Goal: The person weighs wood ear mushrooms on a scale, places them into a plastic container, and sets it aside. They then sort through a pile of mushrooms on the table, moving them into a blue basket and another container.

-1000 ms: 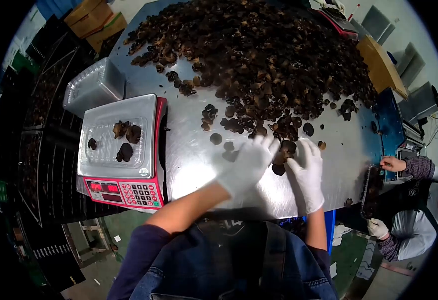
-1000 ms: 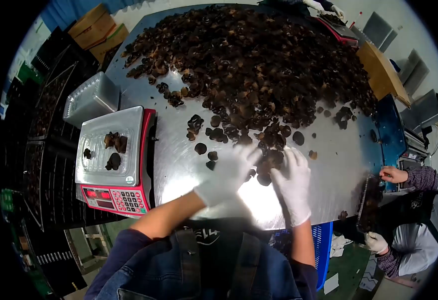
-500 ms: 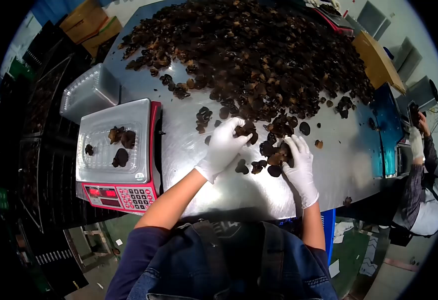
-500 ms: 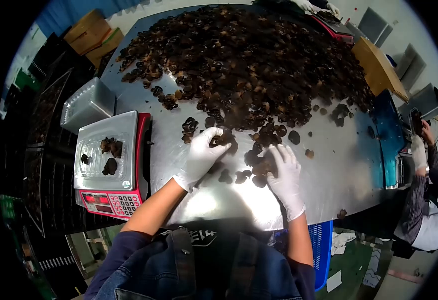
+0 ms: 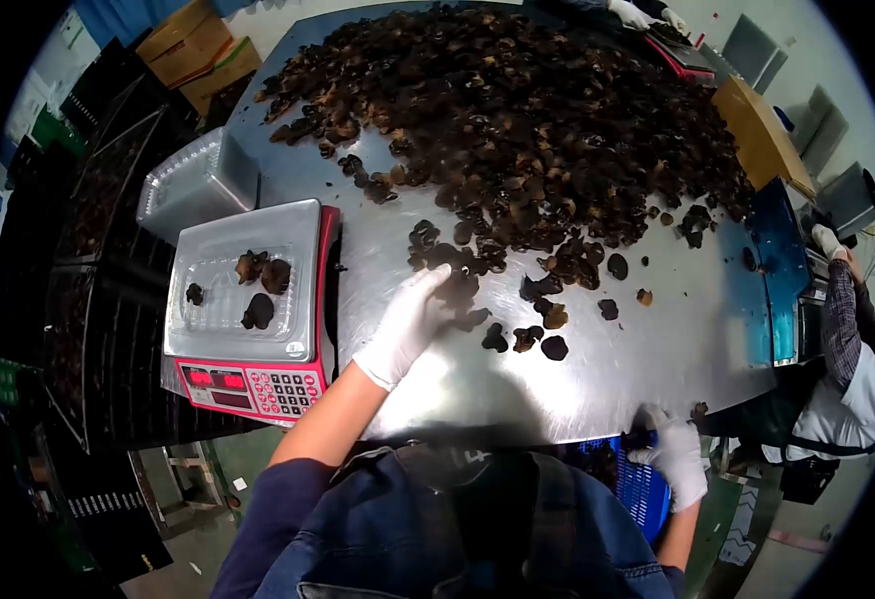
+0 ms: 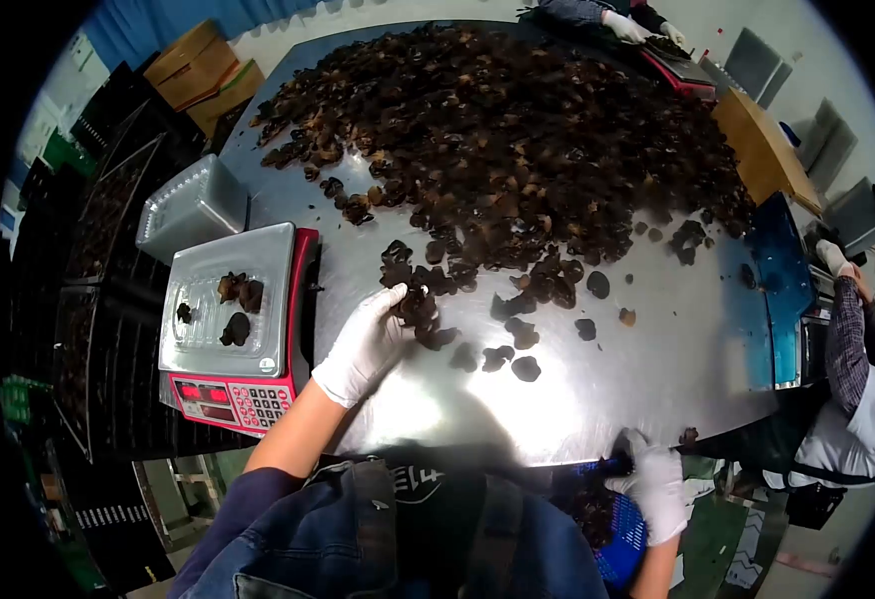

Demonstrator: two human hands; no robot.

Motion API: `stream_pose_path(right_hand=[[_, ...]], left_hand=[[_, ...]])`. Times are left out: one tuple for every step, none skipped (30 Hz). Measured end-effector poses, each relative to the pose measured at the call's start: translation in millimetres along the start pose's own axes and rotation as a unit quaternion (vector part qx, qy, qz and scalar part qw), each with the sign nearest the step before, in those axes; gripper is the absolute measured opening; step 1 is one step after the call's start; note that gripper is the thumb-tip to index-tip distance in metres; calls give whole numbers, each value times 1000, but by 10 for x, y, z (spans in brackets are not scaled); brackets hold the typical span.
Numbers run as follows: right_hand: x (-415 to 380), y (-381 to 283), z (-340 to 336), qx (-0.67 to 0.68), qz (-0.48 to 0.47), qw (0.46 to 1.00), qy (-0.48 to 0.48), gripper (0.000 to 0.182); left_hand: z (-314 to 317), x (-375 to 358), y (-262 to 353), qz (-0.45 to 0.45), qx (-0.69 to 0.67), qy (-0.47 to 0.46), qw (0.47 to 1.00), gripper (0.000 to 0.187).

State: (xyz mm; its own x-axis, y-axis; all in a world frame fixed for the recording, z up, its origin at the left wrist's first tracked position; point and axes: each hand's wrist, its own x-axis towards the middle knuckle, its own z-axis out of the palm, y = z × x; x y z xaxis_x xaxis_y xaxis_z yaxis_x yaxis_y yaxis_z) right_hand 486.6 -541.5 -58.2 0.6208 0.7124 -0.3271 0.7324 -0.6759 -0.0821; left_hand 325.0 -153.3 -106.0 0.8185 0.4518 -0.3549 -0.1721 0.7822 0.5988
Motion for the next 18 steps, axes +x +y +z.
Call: stream_pose_path(right_hand=[[-47, -6, 29, -47, 21, 997, 54, 63], [-55, -27, 57, -94, 43, 989, 110, 63], [31, -111, 42, -23, 51, 992, 117, 63], [148, -240, 2, 46, 60, 989, 123, 62], [270, -555, -102, 211, -1, 956, 206, 61], [414, -708, 23, 338, -32, 913, 228, 69], [485, -961, -44, 527, -48, 835, 152, 78], [594, -1030, 29, 651, -84, 750, 78, 82], [636, -1041, 69, 732, -90, 673, 53, 77], [665, -1030, 102, 803, -94, 588, 27, 71], [611, -850, 179, 832, -40, 553, -22, 57], [476, -604, 132, 766, 107, 629, -82, 48], [350, -492, 116, 754, 60, 647, -96, 42], [242, -206, 177, 677, -25, 723, -135, 37], [50, -25, 192, 556, -45, 822, -113, 39], [-104, 68, 154, 421, -65, 900, -90, 41], [-147, 53, 82, 422, -60, 900, -92, 41], [-156, -15, 5, 291, -47, 955, -35, 43]], left_hand=[[-89, 14, -19, -3, 8, -5, 1000, 27], [-146, 20, -28, -6, 16, -13, 1000, 28], [-108, 44, -86, -17, 12, 19, 1000, 30], [-130, 85, -213, -35, -11, 52, 998, 31], [59, -2, -214, 72, 397, -11, 915, 33], [257, -94, -231, 166, 730, -70, 659, 35], [277, -136, -478, 278, 709, -113, 638, 38], [303, -195, -766, 387, 679, -154, 604, 45], [534, -290, -947, 245, 579, -174, 758, 45], [765, -394, -999, 90, 446, -186, 871, 45], [828, -454, -947, 59, 475, -242, 844, 48], [874, -519, -889, 26, 499, -297, 814, 53], [888, -533, -654, 52, 589, -305, 746, 45], [479, -336, -885, 193, 647, -276, 684, 39], [207, -222, -946, 265, 703, -202, 628, 38], [141, -204, -713, 349, 728, -60, 587, 38], [213, -75, -423, 75, 834, -46, 545, 38], [23, -109, -379, 358, 789, -10, 500, 36]])
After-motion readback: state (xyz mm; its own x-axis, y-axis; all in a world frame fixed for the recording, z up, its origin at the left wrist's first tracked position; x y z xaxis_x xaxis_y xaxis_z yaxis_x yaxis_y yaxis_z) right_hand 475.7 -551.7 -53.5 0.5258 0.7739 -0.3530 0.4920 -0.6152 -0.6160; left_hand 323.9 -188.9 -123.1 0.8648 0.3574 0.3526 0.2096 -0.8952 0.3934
